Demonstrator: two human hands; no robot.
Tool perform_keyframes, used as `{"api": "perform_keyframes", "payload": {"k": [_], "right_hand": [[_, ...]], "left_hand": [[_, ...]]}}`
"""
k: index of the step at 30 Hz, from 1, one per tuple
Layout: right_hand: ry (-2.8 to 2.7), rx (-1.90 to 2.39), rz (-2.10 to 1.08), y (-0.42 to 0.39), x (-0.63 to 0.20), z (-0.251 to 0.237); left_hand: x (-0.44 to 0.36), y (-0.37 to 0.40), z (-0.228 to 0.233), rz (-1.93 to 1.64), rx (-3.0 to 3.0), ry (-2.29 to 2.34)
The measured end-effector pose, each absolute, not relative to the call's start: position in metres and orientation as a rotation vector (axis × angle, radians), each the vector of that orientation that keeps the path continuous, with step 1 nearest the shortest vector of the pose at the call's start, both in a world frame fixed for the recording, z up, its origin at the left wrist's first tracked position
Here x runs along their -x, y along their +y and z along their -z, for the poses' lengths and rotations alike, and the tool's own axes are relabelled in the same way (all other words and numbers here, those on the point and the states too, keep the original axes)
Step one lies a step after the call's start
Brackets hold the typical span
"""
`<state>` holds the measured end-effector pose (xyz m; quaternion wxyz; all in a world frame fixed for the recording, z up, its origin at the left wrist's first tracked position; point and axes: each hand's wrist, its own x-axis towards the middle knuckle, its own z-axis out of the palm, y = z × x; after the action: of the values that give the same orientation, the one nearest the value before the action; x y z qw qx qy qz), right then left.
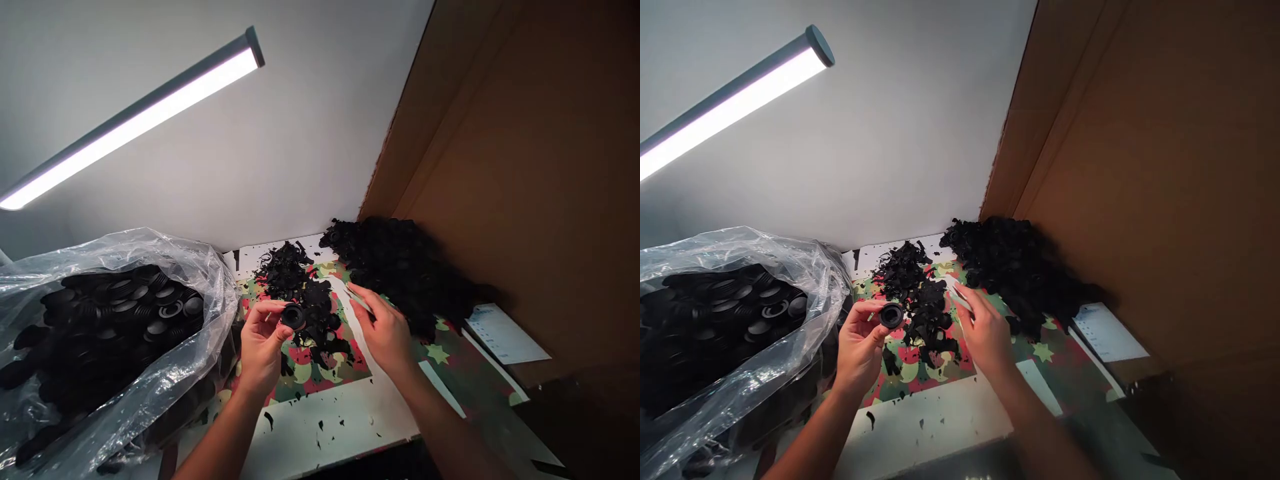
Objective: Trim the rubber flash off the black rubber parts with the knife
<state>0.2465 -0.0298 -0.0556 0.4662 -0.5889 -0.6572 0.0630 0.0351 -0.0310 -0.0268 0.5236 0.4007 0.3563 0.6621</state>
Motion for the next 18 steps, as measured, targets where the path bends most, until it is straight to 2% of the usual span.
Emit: {"api": "perform_keyframes", "payload": {"k": [4, 7, 9, 13, 18], "right_hand": [[-1.802, 1.635, 0.005, -0.036, -0.275, 0.094], [-1.768, 1.647, 0.035, -0.043, -0.280, 0.093], [-1.685, 1.591, -0.073, -0.044, -0.273, 0.076], [-1.676, 1.198, -0.516, -0.039, -0.239, 0.034], [-1.823, 0.848, -0.564, -0.037, -0.196, 0.022]], "left_hand": [[-0.039, -0.032, 0.023, -1.560, -0.980, 0.848], [-0.042, -0.031, 0.021, -1.528, -0.969, 0.859], [-0.043, -0.030, 0.021, -1.510, -0.970, 0.861], [-0.044, -0.030, 0.022, -1.473, -0.995, 0.857], [-0.038, -0.031, 0.022, -1.515, -0.857, 0.886]]}}
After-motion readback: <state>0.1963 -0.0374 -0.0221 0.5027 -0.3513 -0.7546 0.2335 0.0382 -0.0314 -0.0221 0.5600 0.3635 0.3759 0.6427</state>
